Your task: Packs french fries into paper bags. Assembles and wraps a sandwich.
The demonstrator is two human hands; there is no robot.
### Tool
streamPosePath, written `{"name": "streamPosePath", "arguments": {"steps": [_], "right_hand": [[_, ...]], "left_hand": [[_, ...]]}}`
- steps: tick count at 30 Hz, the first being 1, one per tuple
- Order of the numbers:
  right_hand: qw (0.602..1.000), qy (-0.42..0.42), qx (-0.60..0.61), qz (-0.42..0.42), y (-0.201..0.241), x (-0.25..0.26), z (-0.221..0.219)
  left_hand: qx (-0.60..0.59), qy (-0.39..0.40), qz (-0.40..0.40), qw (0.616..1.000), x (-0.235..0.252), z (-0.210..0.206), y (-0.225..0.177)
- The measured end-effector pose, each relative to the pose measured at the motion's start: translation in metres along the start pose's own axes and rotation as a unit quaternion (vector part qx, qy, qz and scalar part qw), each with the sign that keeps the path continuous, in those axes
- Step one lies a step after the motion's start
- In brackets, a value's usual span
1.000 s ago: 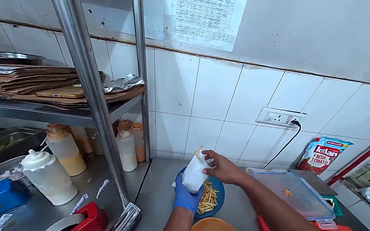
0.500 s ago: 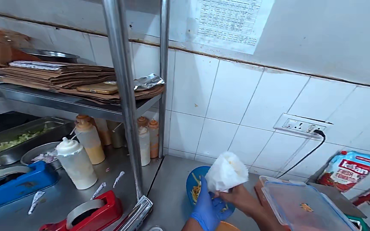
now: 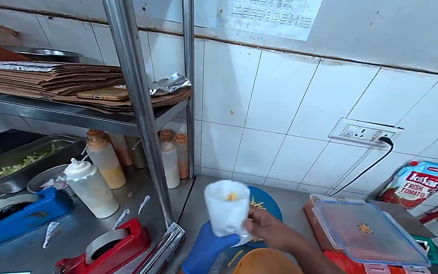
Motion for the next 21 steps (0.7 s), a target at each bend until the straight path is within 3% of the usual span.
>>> {"name": "streamPosePath", "arguments": {"steps": [3, 5, 7, 9, 13, 16, 21], "right_hand": [[0.994, -0.095, -0.052, -0.020, -0.001, 0.016, 0.036], [0.962, -0.124, -0.218, -0.110, -0.026, 0.018, 0.069], [0.892, -0.074, -0.377, -0.239, -0.063, 0.019, 0.086], [0.839, -0.024, -0.448, -0.307, -0.099, 0.021, 0.082], [0.827, -0.028, -0.484, -0.284, -0.113, 0.041, 0.068], [0.818, 0.009, -0.500, -0.284, -0.097, 0.058, 0.060], [0.805, 0.063, -0.520, -0.280, -0.109, 0.067, 0.050]], "left_hand": [[-0.134, -0.111, 0.008, 0.985, -0.021, 0.028, 0.018], [-0.084, -0.134, -0.010, 0.987, -0.032, 0.050, 0.031], [0.020, -0.145, -0.014, 0.989, -0.039, 0.059, 0.033], [0.083, -0.170, -0.012, 0.982, -0.045, 0.061, 0.039], [0.210, -0.203, -0.050, 0.955, -0.042, 0.055, 0.049], [0.263, -0.191, -0.069, 0.943, -0.039, 0.048, 0.028], [0.292, -0.161, -0.056, 0.941, -0.023, 0.035, 0.005]]}}
Point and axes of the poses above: each hand's wrist, its own x-axis towards the middle knuckle, its own z-axis out of the back of the hand, y = z × x, the point moved 3 cm from there along x, towards the middle knuckle, and after that the axes turned 11 degrees about x, right-handed, at the moved point
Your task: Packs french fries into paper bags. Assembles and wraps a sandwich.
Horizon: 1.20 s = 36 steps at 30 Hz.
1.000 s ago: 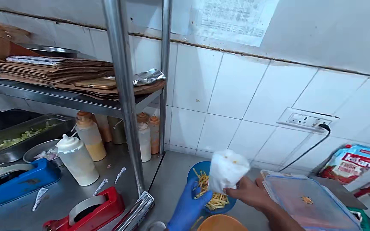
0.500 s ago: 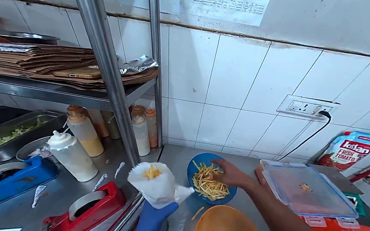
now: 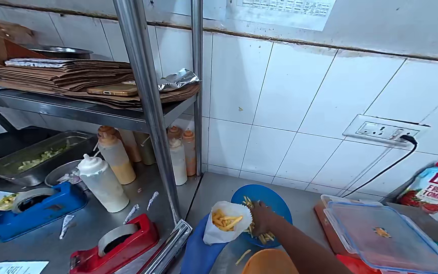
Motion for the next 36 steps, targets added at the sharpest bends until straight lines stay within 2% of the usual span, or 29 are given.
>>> {"name": "streamPosePath", "arguments": {"steps": [4, 7, 9, 14, 19, 21, 24, 26, 31, 36], "right_hand": [[0.998, -0.050, 0.025, 0.030, -0.003, -0.003, 0.016], [0.988, -0.085, 0.114, 0.062, -0.015, -0.020, 0.048], [0.975, -0.105, 0.187, 0.060, -0.019, -0.038, 0.073], [0.943, -0.125, 0.306, 0.044, -0.016, -0.088, 0.125], [0.899, -0.141, 0.404, 0.095, -0.002, -0.123, 0.166], [0.918, -0.125, 0.363, 0.102, 0.014, -0.127, 0.174], [0.972, -0.114, 0.176, 0.109, 0.042, -0.118, 0.171], [0.982, -0.110, 0.112, 0.104, 0.056, -0.110, 0.166], [0.976, -0.101, 0.157, 0.115, 0.065, -0.113, 0.171], [0.974, -0.086, 0.162, 0.135, 0.067, -0.115, 0.173]], "left_hand": [[0.037, 0.032, 0.028, 0.998, 0.016, -0.004, -0.021], [0.052, 0.047, 0.016, 0.997, 0.032, -0.012, -0.015], [0.064, 0.059, 0.002, 0.996, 0.042, -0.019, -0.005], [0.073, 0.081, 0.041, 0.993, 0.062, -0.030, -0.012], [0.096, 0.111, 0.064, 0.987, 0.071, -0.039, -0.022], [0.101, 0.121, 0.067, 0.985, 0.073, -0.044, -0.025], [0.091, 0.126, 0.063, 0.986, 0.071, -0.051, -0.030], [0.066, 0.122, 0.070, 0.988, 0.070, -0.055, -0.029], [0.018, 0.108, 0.101, 0.989, 0.069, -0.063, -0.020], [0.004, 0.131, 0.108, 0.985, 0.068, -0.071, -0.024]]}}
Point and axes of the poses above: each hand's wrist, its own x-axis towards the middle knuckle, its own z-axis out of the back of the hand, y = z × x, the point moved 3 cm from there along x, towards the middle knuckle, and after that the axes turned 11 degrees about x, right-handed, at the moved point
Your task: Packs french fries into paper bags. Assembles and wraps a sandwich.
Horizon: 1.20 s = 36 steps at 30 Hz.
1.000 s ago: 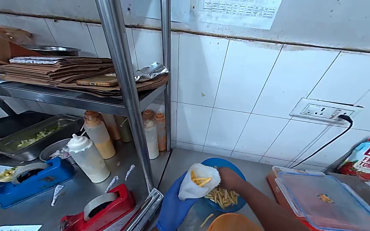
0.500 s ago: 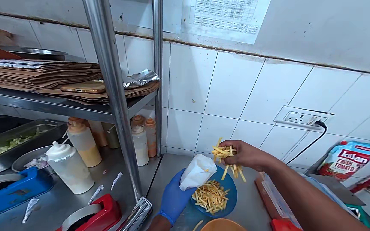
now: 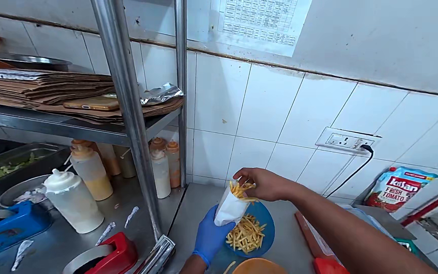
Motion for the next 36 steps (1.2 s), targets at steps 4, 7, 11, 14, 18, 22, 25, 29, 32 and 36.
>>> {"name": "streamPosePath", "arguments": {"steps": [4, 7, 11, 14, 18, 22, 25, 29, 32, 36], "right_hand": [[0.999, -0.015, 0.024, 0.025, 0.001, -0.006, 0.000], [0.992, -0.103, 0.067, 0.034, -0.003, -0.017, 0.014], [0.969, -0.144, 0.198, -0.030, -0.040, -0.031, 0.004], [0.990, -0.038, 0.104, -0.090, -0.085, -0.028, -0.041], [0.976, -0.042, 0.214, 0.015, -0.096, -0.028, -0.112], [0.930, -0.034, 0.325, 0.166, -0.056, -0.028, -0.135], [0.882, -0.107, 0.369, 0.272, -0.015, -0.041, -0.121], [0.908, -0.162, 0.283, 0.262, 0.019, -0.044, -0.134], [0.950, -0.079, 0.202, 0.223, 0.033, -0.044, -0.141], [0.973, 0.007, 0.169, 0.157, 0.050, -0.041, -0.147]], "left_hand": [[-0.071, -0.009, -0.007, 0.997, 0.002, -0.011, 0.007], [-0.135, -0.028, -0.003, 0.990, 0.001, -0.012, 0.019], [-0.141, -0.049, -0.003, 0.989, -0.006, -0.001, 0.032], [-0.133, -0.052, -0.023, 0.989, -0.017, 0.011, 0.038], [-0.171, -0.033, -0.042, 0.984, -0.038, 0.021, 0.037], [-0.227, 0.004, -0.074, 0.971, -0.057, 0.034, 0.017], [-0.190, 0.019, -0.089, 0.978, -0.075, 0.053, 0.010], [-0.123, 0.024, -0.068, 0.990, -0.113, 0.067, 0.013], [-0.150, -0.004, -0.058, 0.987, -0.135, 0.065, 0.036], [-0.102, -0.046, -0.075, 0.991, -0.157, 0.063, 0.076]]}}
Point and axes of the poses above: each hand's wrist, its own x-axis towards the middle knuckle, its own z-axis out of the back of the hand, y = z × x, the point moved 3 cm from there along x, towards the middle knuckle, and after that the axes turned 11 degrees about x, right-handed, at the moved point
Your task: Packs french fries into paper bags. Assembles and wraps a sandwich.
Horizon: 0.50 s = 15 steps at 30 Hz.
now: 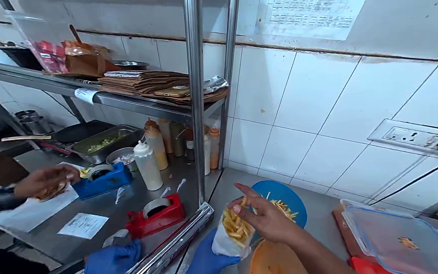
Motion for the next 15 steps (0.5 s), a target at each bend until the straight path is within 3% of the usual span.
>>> {"name": "streamPosePath", "arguments": {"steps": [4, 8, 11, 15], "right_hand": [[0.985, 0.121, -0.111, -0.061, 0.009, -0.001, -0.026], [0.998, 0.028, 0.060, 0.000, 0.009, -0.046, -0.046], [0.991, -0.034, 0.128, -0.031, -0.021, -0.085, -0.112], [0.958, -0.148, 0.237, -0.065, -0.068, -0.093, -0.196]], "left_hand": [[-0.019, 0.005, 0.044, 0.999, -0.029, 0.007, 0.020], [-0.031, -0.009, 0.062, 0.998, -0.061, 0.026, 0.046], [-0.003, 0.022, 0.054, 0.998, -0.077, 0.043, 0.055], [-0.004, 0.105, 0.083, 0.991, -0.086, 0.051, 0.056]]}}
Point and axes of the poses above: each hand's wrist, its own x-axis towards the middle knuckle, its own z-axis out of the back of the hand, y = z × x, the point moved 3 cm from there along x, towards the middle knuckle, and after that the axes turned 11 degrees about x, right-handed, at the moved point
